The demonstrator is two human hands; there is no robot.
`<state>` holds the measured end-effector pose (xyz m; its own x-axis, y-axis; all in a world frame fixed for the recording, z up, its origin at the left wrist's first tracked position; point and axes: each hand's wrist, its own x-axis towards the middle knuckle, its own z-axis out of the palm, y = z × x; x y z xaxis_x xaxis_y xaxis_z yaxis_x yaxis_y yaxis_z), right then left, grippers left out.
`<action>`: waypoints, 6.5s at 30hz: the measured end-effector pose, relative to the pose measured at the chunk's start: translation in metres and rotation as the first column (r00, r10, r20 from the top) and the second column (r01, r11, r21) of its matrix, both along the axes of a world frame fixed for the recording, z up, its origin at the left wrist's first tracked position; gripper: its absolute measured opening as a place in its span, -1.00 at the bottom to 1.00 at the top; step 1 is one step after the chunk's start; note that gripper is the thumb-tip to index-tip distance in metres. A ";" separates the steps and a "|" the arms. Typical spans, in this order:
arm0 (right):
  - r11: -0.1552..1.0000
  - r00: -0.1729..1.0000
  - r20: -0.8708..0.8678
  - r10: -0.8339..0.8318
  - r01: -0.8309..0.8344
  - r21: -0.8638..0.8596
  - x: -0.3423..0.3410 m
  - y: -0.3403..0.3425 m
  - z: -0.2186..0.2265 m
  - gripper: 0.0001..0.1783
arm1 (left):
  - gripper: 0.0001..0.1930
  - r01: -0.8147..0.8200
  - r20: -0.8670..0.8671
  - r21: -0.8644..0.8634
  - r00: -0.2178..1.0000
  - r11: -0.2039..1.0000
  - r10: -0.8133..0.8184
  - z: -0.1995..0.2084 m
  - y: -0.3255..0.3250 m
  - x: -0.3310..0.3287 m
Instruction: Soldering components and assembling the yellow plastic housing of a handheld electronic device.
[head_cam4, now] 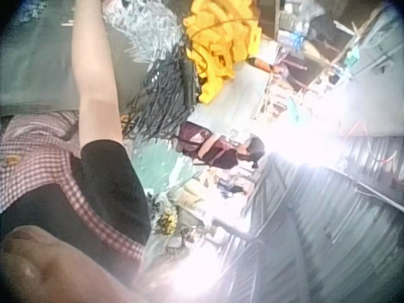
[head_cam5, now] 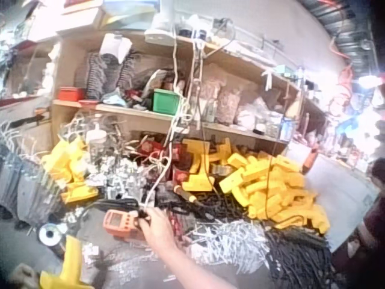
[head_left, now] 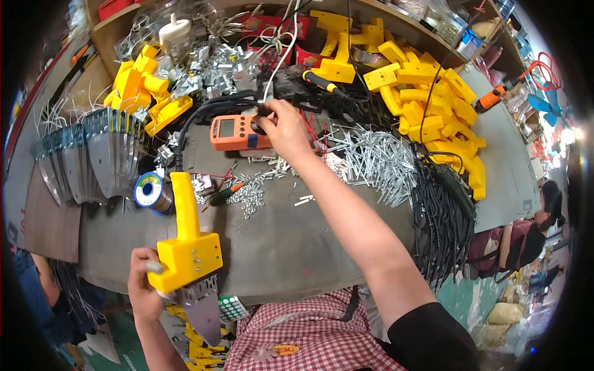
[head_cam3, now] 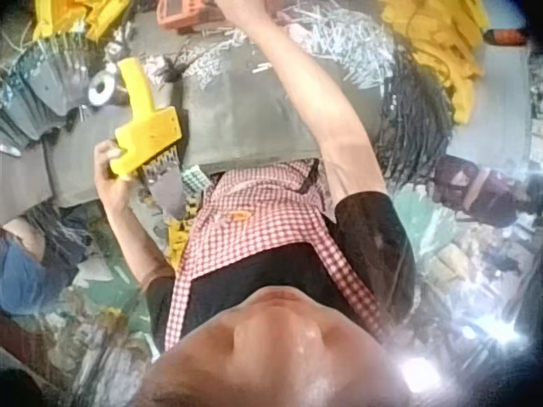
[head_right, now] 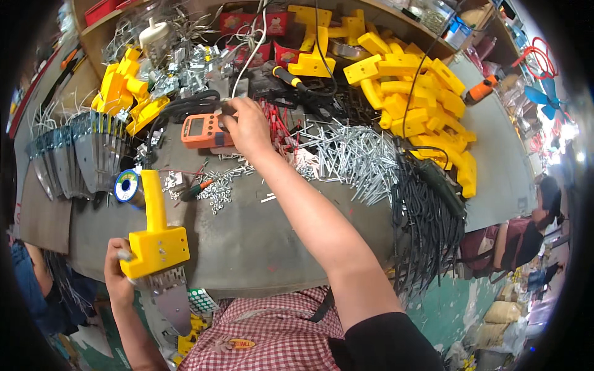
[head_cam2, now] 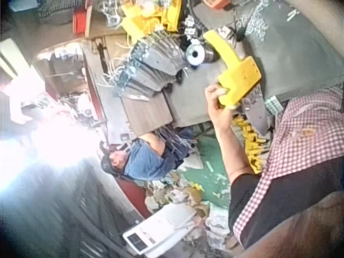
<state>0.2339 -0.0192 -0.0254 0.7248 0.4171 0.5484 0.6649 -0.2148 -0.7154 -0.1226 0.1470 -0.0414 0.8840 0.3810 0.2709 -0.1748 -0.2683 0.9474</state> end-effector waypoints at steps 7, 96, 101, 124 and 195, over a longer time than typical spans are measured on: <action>0.997 0.996 -0.053 0.065 -0.062 0.043 0.003 -0.002 -0.008 -0.70 | -0.61 0.012 0.145 -0.094 0.989 0.996 0.001 0.006 -0.051 0.017; 0.886 0.779 -0.570 0.260 -0.428 -0.180 -0.207 -0.043 0.018 -0.68 | -0.43 -0.179 0.262 0.226 0.958 0.958 0.117 0.004 -0.064 0.029; 0.792 0.733 0.302 0.609 -0.540 -0.286 -0.182 -0.025 -0.006 -0.67 | -0.45 -0.103 0.226 -0.001 0.969 0.995 0.100 -0.007 -0.053 0.031; 0.707 0.484 0.536 0.691 -0.605 -0.366 -0.148 0.013 0.017 -0.70 | -0.55 -0.227 -0.059 -0.084 0.973 0.970 0.223 -0.002 -0.019 0.022; 0.989 0.969 0.222 0.105 -0.080 -0.121 0.009 0.004 0.005 -0.67 | -0.46 -0.152 -0.002 -0.609 0.982 0.779 0.190 0.029 -0.036 0.002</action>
